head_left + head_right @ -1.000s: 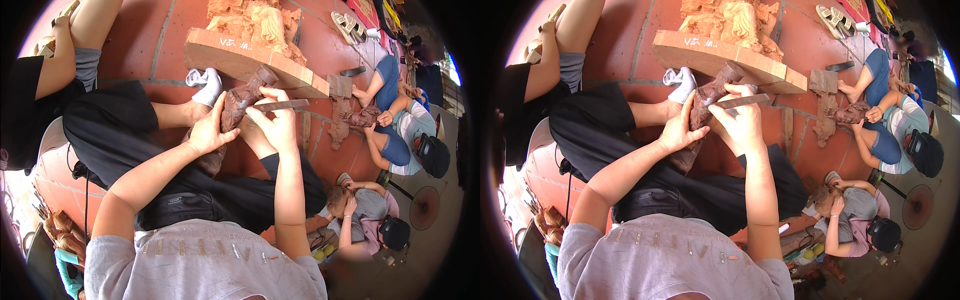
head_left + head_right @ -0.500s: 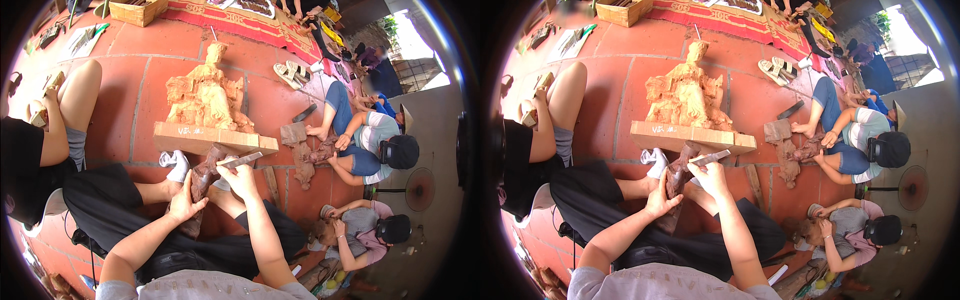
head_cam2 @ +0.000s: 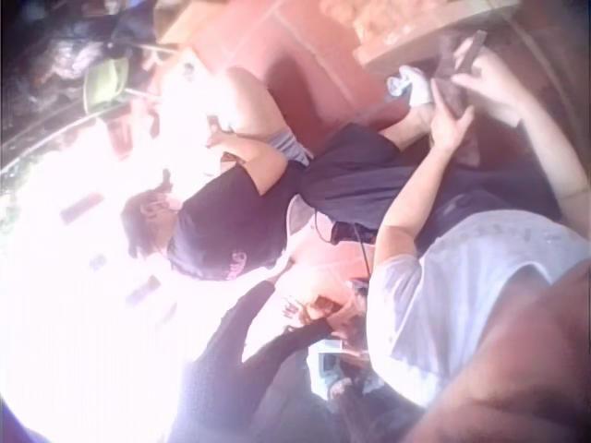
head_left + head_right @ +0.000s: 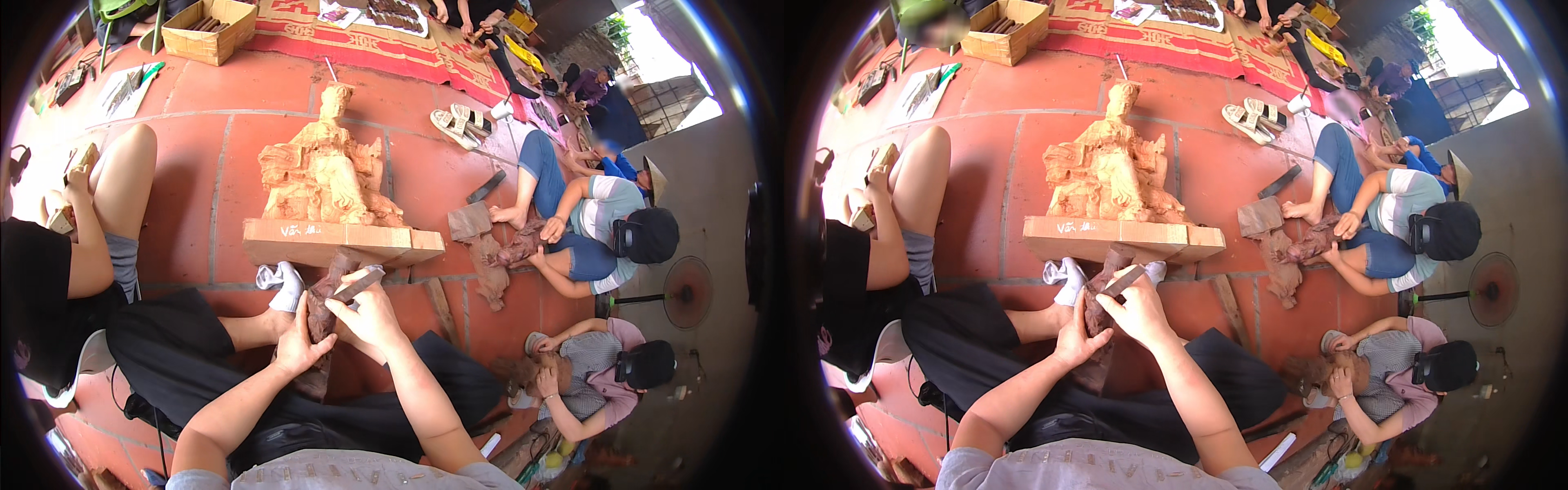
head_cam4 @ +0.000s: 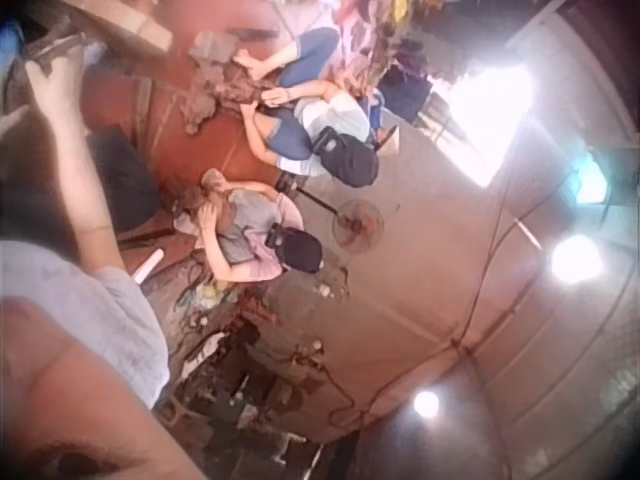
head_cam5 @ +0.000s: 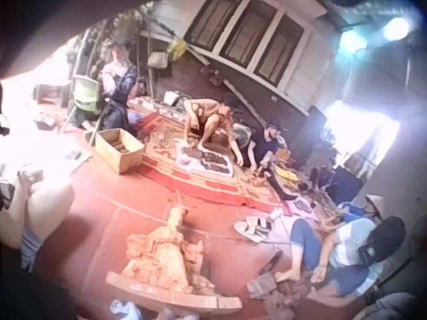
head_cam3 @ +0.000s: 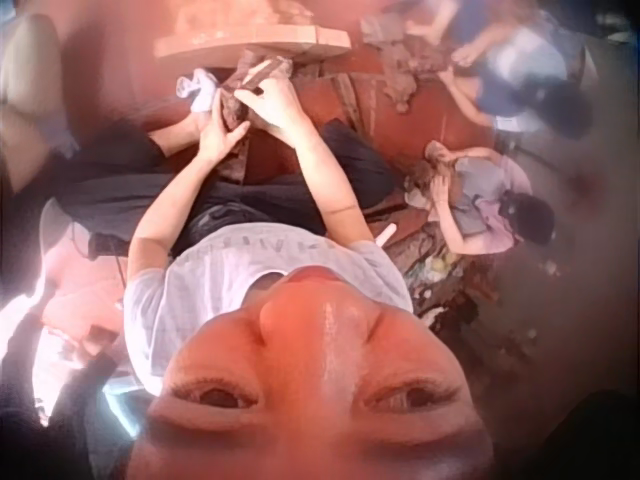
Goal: The person carves a small wooden figurine using a chisel and mallet while seated on the floor. They repeatedly strike the chisel to shape the wood and occasionally pause to inspect the work.
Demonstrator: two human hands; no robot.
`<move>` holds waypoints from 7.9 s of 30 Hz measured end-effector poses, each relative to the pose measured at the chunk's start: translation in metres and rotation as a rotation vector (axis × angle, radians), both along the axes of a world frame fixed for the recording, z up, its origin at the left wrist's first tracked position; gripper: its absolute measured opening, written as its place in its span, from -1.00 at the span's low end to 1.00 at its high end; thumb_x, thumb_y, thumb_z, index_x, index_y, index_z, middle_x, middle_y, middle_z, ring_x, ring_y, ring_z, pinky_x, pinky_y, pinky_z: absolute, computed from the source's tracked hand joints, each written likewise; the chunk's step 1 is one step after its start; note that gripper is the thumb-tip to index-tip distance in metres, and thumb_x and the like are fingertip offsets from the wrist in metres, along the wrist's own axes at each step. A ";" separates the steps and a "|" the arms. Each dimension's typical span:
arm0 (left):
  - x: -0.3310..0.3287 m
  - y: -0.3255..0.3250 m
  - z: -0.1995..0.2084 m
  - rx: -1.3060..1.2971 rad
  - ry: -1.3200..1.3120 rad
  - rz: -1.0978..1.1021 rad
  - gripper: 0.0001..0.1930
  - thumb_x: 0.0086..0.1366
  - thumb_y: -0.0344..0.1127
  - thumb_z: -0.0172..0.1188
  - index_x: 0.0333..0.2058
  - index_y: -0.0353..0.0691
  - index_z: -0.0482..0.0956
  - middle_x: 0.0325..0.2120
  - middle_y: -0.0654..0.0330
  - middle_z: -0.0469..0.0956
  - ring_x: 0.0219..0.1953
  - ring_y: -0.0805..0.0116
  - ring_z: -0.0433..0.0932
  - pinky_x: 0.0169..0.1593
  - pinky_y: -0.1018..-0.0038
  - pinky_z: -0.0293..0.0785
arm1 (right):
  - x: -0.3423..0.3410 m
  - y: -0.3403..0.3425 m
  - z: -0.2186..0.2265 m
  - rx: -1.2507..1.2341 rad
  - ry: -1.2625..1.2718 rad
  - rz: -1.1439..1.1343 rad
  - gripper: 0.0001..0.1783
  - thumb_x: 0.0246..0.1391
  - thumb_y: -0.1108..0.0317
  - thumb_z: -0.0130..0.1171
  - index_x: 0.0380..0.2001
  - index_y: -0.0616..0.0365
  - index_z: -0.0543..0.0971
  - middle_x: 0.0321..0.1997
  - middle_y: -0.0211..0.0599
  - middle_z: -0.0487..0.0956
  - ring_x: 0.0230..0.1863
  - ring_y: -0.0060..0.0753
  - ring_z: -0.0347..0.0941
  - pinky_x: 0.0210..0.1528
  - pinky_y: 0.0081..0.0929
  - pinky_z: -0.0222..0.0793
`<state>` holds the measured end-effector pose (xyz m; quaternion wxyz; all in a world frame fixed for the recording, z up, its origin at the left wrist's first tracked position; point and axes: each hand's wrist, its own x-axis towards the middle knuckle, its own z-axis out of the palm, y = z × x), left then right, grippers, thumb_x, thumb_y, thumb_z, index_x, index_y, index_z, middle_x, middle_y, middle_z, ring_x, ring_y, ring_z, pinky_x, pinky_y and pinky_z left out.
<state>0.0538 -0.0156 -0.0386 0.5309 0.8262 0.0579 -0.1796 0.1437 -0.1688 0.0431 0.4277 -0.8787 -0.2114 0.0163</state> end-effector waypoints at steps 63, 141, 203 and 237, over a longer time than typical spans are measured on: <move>-0.003 -0.006 -0.026 -0.002 -0.276 0.031 0.12 0.02 -0.04 0.35 0.35 -0.18 -0.30 -0.02 -0.31 0.41 -0.02 -0.18 0.48 0.04 0.22 0.40 | -0.007 -0.013 -0.013 0.097 0.025 0.028 -0.63 -0.01 0.21 0.31 -0.20 0.26 0.58 -0.08 -0.06 0.51 0.00 -0.07 0.43 0.09 -0.24 0.32; -0.005 -0.009 -0.012 -0.217 -0.108 0.040 0.07 0.07 -0.20 0.35 0.34 -0.30 -0.27 0.22 -0.19 0.14 0.25 0.04 0.18 0.28 0.28 0.11 | 0.020 -0.027 -0.019 0.196 0.485 -0.056 -0.73 0.03 0.24 0.26 -0.28 0.21 0.62 -0.19 -0.14 0.59 -0.19 -0.22 0.54 -0.13 -0.34 0.43; -0.008 -0.009 -0.032 -0.245 -0.063 0.089 0.10 0.06 -0.07 0.35 0.34 -0.28 -0.28 0.11 -0.26 0.30 0.13 -0.07 0.37 0.14 0.25 0.32 | 0.012 -0.023 -0.016 0.144 0.323 -0.099 -0.75 0.06 0.26 0.26 -0.29 0.23 0.61 -0.27 -0.12 0.60 -0.23 -0.32 0.53 -0.18 -0.40 0.43; -0.009 -0.002 -0.015 -0.021 -0.157 -0.008 0.07 0.11 0.13 0.22 0.34 -0.24 -0.29 0.05 -0.28 0.35 0.04 -0.15 0.44 0.11 0.28 0.34 | 0.001 -0.025 -0.038 0.437 0.322 -0.082 -0.86 -0.03 0.48 0.30 -0.35 0.23 0.59 -0.28 -0.48 0.51 -0.37 -0.73 0.35 -0.31 -0.73 0.30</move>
